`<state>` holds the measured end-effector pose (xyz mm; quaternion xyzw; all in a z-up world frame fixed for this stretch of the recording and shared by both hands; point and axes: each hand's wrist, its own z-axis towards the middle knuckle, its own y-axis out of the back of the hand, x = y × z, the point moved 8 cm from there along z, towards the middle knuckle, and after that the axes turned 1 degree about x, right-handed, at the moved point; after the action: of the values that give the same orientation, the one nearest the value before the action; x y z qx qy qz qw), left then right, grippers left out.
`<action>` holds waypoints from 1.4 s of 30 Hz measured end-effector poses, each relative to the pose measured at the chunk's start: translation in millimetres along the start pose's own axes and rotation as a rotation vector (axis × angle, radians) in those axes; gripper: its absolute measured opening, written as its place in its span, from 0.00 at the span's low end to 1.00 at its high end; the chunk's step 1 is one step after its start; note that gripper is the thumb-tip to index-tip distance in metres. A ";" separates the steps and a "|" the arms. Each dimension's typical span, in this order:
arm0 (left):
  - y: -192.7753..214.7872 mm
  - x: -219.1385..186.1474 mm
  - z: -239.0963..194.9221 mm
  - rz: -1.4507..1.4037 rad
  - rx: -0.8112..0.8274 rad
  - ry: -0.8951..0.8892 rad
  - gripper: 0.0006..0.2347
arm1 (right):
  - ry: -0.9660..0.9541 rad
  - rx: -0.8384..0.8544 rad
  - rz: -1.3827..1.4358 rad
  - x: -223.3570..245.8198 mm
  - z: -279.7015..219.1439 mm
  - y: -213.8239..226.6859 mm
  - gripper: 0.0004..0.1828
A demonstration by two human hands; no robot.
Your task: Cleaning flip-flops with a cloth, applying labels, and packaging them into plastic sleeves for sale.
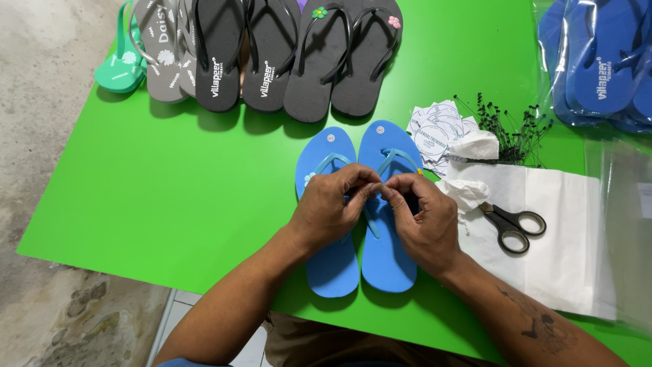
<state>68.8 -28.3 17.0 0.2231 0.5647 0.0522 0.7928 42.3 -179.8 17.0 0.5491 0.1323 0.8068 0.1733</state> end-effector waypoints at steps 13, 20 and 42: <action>-0.7 -4.3 -2.0 0.019 -0.014 -0.010 0.03 | 0.009 -0.006 -0.019 1.6 0.8 0.0 0.04; 3.7 1.9 -0.1 -0.084 -0.043 0.063 0.02 | -0.074 -0.015 0.023 2.0 2.0 2.6 0.05; -0.1 3.5 1.3 -0.060 0.000 0.075 0.03 | 0.019 -0.038 -0.005 3.2 2.8 1.9 0.03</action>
<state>71.2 -27.6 14.2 0.2042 0.6004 0.0368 0.7723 43.6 -180.1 21.5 0.5375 0.1198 0.8141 0.1845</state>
